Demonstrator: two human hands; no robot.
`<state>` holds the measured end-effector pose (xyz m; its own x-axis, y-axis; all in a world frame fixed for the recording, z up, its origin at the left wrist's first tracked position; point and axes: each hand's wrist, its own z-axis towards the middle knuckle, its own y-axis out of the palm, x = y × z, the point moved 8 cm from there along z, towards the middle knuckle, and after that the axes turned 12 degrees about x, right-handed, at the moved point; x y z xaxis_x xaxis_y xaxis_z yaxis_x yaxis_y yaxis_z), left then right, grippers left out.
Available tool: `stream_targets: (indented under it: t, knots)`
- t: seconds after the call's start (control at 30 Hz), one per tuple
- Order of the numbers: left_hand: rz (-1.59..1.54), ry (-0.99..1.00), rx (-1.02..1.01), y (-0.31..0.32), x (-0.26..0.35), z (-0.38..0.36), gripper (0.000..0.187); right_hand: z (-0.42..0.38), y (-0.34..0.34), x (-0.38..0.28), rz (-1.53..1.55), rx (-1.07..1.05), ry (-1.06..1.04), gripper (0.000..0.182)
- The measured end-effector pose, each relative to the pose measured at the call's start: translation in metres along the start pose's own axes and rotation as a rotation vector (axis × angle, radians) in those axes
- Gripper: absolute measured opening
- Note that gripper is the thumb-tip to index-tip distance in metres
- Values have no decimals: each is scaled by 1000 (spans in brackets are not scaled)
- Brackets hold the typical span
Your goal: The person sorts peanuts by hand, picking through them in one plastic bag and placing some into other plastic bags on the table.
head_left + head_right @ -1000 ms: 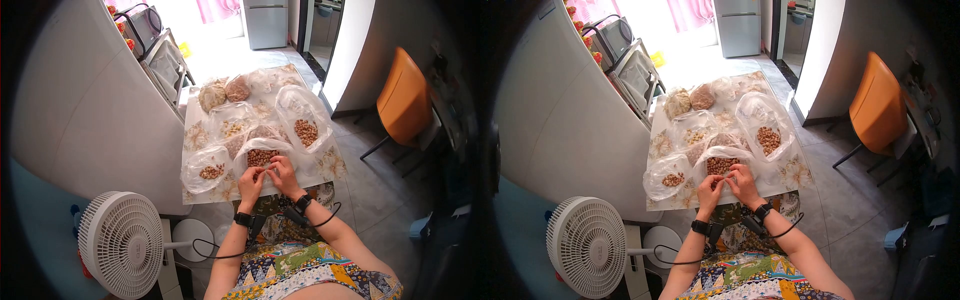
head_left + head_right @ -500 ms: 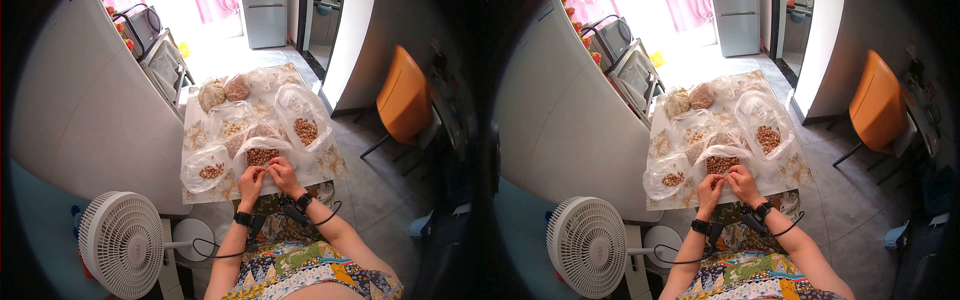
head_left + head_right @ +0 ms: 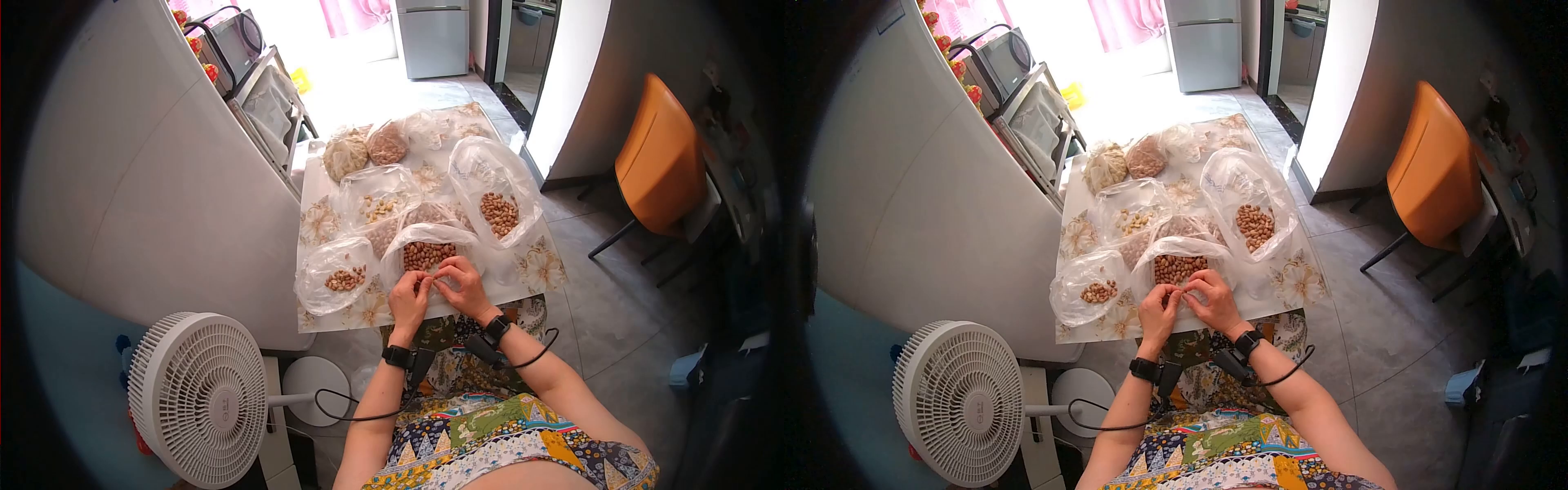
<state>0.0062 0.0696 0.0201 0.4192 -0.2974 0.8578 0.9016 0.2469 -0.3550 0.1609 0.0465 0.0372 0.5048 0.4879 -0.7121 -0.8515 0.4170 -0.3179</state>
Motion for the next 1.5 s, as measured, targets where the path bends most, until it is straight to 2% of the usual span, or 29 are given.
stream_targets:
  t: [0.2,0.4,0.6,1.0,1.1,1.2,1.3,1.37,1.47,1.5]
  knots:
    - [-25,11,-6,0,1,0,14,0,1,2,16,-5,54,13]
    - [-3,31,11,0,2,0,13,1,0,0,3,-4,21,11]
    - [-44,-46,5,1,-6,-1,12,2,-6,0,26,41,118,14]
    - [-11,3,-10,1,-2,-1,12,2,-2,-1,20,23,33,13]
    - [-191,-96,19,-4,-9,-1,11,1,-3,2,4,29,111,12]
    - [-295,-147,66,-25,-9,-2,10,0,-4,2,2,37,103,11]
    - [-74,-48,228,-83,2,16,9,1,-5,-2,17,55,69,9]
    - [-45,-25,392,-117,-11,31,8,1,-6,-3,27,61,63,8]
    - [257,53,386,-150,-14,50,11,0,-6,0,33,64,90,8]
    - [266,56,395,-151,-11,51,11,0,-6,0,30,74,70,8]
